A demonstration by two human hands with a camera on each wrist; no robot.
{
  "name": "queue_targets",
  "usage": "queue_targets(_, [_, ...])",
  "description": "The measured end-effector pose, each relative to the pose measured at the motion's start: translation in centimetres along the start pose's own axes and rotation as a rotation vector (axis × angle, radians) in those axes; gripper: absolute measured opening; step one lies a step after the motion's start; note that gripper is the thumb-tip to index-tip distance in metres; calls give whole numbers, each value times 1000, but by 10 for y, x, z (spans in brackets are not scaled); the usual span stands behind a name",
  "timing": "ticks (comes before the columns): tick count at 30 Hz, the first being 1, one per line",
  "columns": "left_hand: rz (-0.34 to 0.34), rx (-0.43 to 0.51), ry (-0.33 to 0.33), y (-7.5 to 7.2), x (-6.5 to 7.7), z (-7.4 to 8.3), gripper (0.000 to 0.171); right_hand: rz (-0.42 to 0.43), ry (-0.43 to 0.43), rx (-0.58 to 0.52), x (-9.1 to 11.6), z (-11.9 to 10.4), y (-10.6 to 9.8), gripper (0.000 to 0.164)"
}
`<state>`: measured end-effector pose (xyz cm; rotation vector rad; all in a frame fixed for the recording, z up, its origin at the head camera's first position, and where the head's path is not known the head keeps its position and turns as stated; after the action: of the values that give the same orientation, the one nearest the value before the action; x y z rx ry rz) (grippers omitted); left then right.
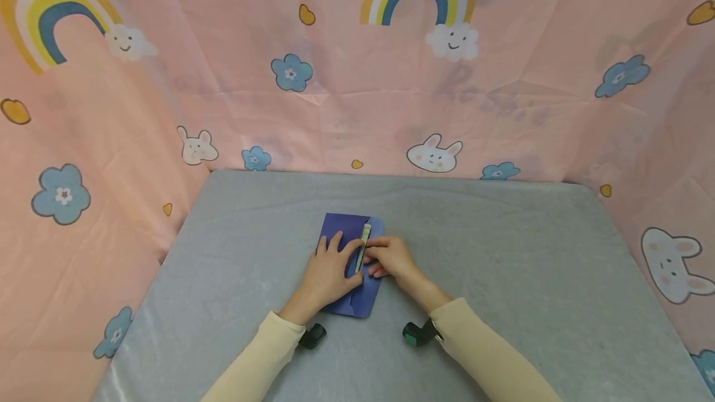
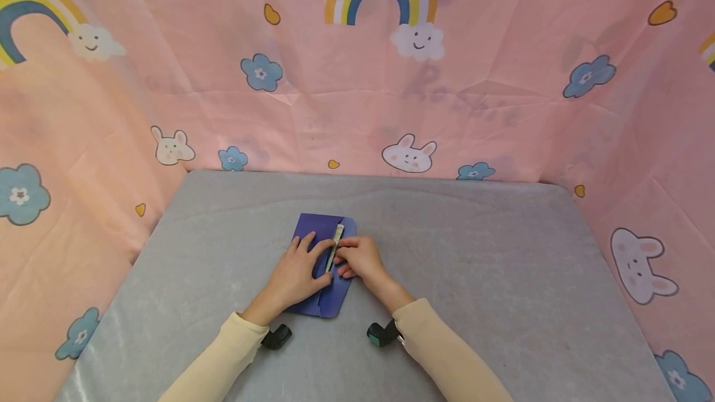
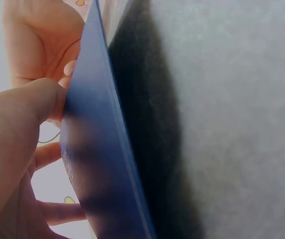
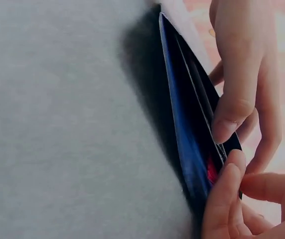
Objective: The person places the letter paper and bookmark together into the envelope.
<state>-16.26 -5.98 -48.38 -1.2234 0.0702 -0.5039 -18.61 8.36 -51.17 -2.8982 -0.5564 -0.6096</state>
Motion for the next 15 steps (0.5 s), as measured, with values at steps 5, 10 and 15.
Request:
queue_targets(5, [6,9,0,-1,0,0,62,47,-18,-24,5,2,-4,32])
queue_targets(10, [12,3,2,-1,0,0,61,38,-19,14,8,2,-5,36])
queue_targets(15, [12,6,7,-1,0,0,60,-48,-14,19,11,-1,1,39])
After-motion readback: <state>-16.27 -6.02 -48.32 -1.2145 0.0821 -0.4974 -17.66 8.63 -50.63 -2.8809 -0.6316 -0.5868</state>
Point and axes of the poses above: each hand's wrist, its own x-axis away from the middle knuckle, its own y-axis out of the palm, z = x × y, the point moved 6 cm from there along -x, towards the middle knuckle, and after that the axes turned 14 degrees about -z, right-handed, at the moved point
